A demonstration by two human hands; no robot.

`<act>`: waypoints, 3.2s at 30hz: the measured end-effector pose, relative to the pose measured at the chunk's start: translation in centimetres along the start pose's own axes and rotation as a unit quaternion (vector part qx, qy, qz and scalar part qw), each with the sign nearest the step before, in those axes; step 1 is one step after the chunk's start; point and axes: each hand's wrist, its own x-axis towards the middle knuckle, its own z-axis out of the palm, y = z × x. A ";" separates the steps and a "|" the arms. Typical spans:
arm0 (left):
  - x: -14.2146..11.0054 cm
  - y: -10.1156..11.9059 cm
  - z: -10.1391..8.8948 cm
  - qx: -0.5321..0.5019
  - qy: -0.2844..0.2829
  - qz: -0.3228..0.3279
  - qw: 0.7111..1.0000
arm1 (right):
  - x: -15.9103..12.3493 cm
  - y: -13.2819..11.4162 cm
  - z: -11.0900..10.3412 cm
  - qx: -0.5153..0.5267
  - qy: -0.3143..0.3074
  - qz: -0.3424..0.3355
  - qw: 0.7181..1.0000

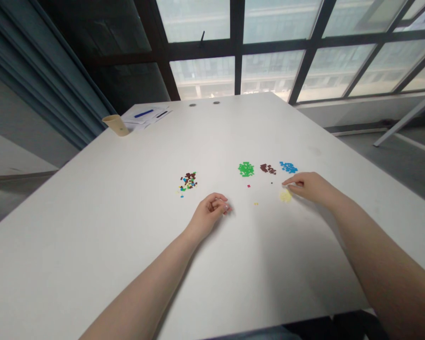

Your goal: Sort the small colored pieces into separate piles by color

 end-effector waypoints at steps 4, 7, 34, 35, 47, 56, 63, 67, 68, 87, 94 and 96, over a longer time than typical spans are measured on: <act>0.6 1.4 -2.8 0.151 0.133 0.057 0.978 | -0.1 -1.3 0.1 -0.008 0.013 -0.064 0.998; 0.6 2.5 -6.5 0.366 0.271 0.077 0.887 | -0.5 -3.3 0.6 0.012 0.007 -0.104 0.994; -0.1 2.1 -8.6 0.646 0.200 -0.055 0.734 | -2.0 -7.4 2.6 0.060 -0.022 -0.206 0.977; -0.1 2.1 -8.6 0.640 0.204 -0.051 0.739 | -2.0 -7.4 2.6 0.059 -0.024 -0.205 0.977; -0.9 2.7 -2.7 0.274 0.075 0.101 0.954 | -2.1 -7.5 3.1 0.067 -0.026 -0.209 0.975; -2.9 3.2 1.2 0.258 -0.015 0.127 0.958 | -3.0 -8.8 3.7 0.067 -0.024 -0.236 0.969; -2.8 2.5 1.8 0.180 -0.015 0.136 0.974 | -4.0 -10.8 3.8 0.149 0.018 -0.247 0.957; -2.8 2.3 2.2 0.111 -0.024 0.129 0.985 | -4.6 -11.9 4.3 0.189 0.081 -0.237 0.950; -2.9 2.3 2.3 0.097 -0.027 0.127 0.987 | -4.7 -12.1 4.4 0.195 0.096 -0.232 0.948; -2.7 2.1 2.6 0.019 -0.044 0.094 0.994 | -4.4 -13.0 4.5 0.215 0.165 -0.241 0.932; -2.1 1.8 1.1 0.089 0.017 0.070 0.993 | 0.1 -3.0 1.1 0.120 0.296 0.012 0.947; -1.9 1.8 0.8 0.104 0.036 0.067 0.992 | 1.0 1.0 0.6 0.071 0.268 0.111 0.954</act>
